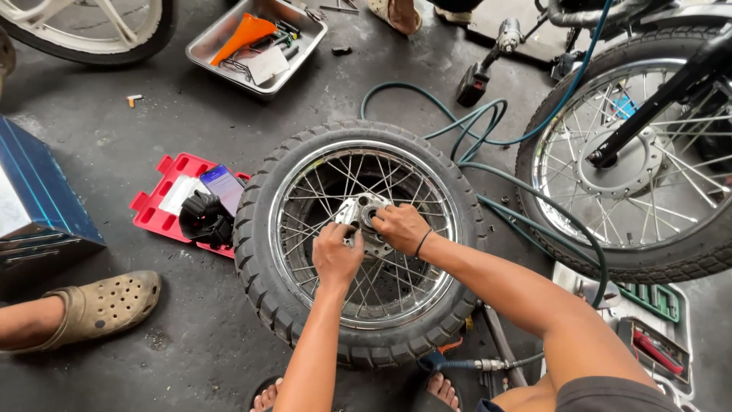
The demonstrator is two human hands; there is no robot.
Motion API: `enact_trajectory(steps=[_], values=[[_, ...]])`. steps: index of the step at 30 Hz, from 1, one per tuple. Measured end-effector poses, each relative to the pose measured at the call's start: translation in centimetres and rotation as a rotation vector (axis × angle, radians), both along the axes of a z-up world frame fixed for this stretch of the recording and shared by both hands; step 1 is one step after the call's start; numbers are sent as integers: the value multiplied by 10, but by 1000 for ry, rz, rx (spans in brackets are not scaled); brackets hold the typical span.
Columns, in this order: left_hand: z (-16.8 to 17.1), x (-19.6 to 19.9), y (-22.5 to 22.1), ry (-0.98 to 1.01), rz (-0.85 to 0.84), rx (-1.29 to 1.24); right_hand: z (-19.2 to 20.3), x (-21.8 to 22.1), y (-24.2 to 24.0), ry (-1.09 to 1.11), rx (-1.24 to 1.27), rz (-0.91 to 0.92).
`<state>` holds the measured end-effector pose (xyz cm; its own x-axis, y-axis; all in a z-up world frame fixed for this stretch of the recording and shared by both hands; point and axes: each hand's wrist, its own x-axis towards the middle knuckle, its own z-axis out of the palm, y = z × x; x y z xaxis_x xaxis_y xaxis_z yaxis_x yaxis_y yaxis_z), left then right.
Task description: Inspecting and cleaning the hub components of a motorcycle wheel, including checking the fit of a sprocket.
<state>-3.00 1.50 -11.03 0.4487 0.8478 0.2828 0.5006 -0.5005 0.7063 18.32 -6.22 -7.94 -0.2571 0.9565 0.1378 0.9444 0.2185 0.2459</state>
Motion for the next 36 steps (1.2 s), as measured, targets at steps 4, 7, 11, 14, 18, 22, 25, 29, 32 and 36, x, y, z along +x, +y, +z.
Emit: enact_trajectory(steps=[4, 7, 11, 14, 18, 22, 25, 29, 32, 36], values=[[1, -10, 8, 11, 65, 70, 4, 0, 6, 28, -5, -21], [13, -24, 1, 48, 65, -60, 15, -6, 5, 95, 2, -48], [-7, -27, 0, 78, -6, -127, 10, -3, 12, 64, 22, 56], [-6, -25, -6, 111, -22, -105, 16, -3, 8, 49, 1, 92], [-1, -25, 10, 110, -44, -168, -7, 12, 17, 128, 0, 79], [5, -36, 0, 122, -61, -213, -8, -3, 11, -15, 86, 86], [9, -26, 16, 149, -52, -199, -4, 13, 25, 33, 61, 86], [7, -38, 8, 142, -61, -225, -7, 1, 13, 29, 62, 61], [3, -31, 10, 124, -67, -228, -6, 3, 19, 30, -47, -5], [5, -30, 15, 126, -61, -209, 5, 8, 29, 91, -189, -144]])
